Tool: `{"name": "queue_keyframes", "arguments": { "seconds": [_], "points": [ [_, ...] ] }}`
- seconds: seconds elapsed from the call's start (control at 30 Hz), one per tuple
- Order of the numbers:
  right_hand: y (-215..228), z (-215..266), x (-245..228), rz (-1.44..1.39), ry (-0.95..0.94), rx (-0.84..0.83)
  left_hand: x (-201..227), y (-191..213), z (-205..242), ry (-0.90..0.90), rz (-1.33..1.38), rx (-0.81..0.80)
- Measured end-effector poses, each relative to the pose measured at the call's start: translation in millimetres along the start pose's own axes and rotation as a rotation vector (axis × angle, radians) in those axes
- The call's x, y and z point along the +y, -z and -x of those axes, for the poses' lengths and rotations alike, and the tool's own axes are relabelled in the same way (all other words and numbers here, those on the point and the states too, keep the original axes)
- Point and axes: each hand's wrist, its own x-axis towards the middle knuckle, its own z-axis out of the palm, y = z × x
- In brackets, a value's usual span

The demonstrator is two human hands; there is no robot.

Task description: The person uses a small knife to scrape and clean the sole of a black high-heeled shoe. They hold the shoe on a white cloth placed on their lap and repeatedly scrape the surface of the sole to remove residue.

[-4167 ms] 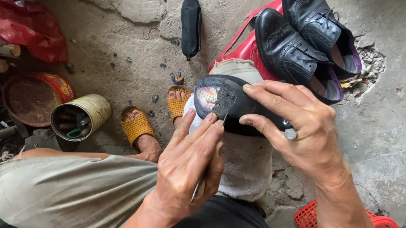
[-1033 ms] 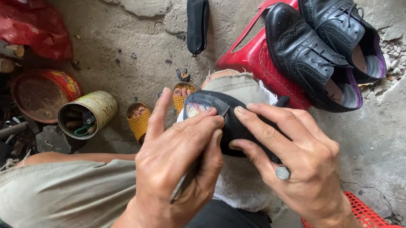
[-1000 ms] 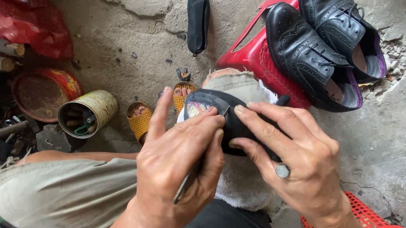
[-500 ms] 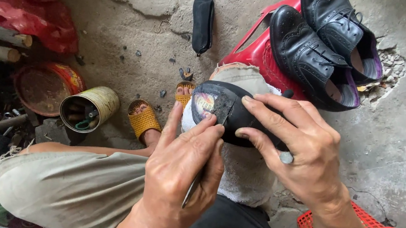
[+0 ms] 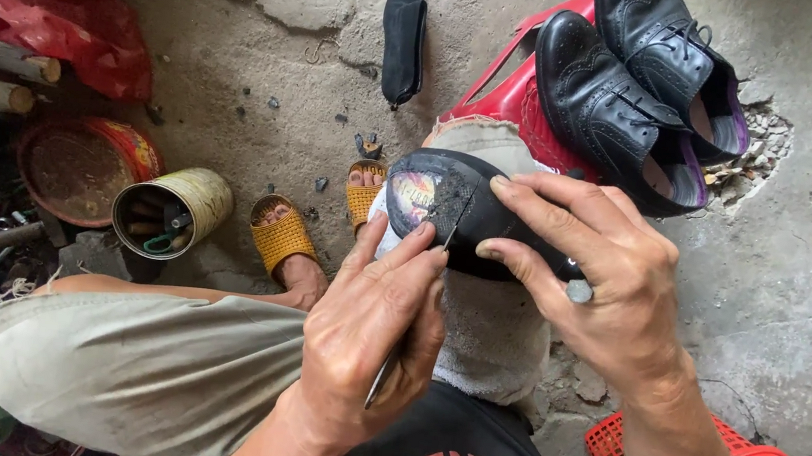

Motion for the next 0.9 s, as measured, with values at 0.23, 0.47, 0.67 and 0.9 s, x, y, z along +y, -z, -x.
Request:
{"name": "queue_keyframes", "arguments": {
  "seconds": [0.23, 0.47, 0.67, 0.9],
  "points": [
    [0, 0, -1, -0.023, -0.003, 0.01, -4, -2, 5, -0.054, -0.005, -0.009],
    [0, 0, -2, -0.021, -0.005, 0.018, -7, -3, 8, -0.073, 0.016, 0.016],
    [0, -1, -2, -0.039, -0.014, 0.007, -10, -4, 11, -0.082, 0.033, 0.021],
    [1, -2, -5, -0.048, -0.027, 0.011, -15, -6, 14, -0.113, 0.034, 0.015]
  ]
}}
